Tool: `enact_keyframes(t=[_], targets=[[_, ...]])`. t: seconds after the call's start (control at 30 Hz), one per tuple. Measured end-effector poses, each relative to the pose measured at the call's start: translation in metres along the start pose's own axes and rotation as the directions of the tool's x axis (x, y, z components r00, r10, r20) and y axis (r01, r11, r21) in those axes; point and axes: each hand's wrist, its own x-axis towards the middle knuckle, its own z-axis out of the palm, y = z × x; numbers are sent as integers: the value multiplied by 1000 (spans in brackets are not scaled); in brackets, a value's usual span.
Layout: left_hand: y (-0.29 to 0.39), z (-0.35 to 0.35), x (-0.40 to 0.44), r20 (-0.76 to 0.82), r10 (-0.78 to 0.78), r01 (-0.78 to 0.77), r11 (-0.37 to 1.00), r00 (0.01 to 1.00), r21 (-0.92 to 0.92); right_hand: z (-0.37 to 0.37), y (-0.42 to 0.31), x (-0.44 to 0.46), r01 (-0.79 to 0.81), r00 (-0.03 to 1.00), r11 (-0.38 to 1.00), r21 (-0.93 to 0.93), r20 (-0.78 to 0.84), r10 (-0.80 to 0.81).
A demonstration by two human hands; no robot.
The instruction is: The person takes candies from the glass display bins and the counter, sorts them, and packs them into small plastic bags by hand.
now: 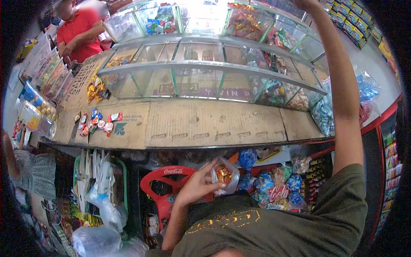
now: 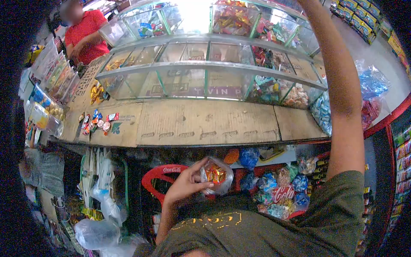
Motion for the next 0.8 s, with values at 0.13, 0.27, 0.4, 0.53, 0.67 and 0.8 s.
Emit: enact_keyframes(t=[0.13, 0.27, 0.4, 0.53, 0.67, 0.8], targets=[[-7, 2, -11, 20, -78, 80, 987, 997, -142, 29, -24, -54, 51, 996, 961, 272, 51, -67], [-13, 3, -22, 18, -70, 72, 986, 997, -153, 116, -15, -118, 54, 875, 963, 262, 452, -172], [-17, 4, -28, 1, -47, 46, 988, 999, -148, 175, 2, -161, -74, 887, 887, 456, 436, -151], [-18, 5, -37, -45, -62, 56, 992, 997, -110, 172, 23, -174, -75, 924, 888, 454, 367, -109], [-24, 10, -39, -69, -18, 11, 995, 997, -96, 166, 34, -189, -20, 910, 941, 337, 396, -122], [-20, 14, -37, -27, -84, 79, 988, 996, -136, 158, 26, -198, 68, 932, 976, 207, 336, -136]])
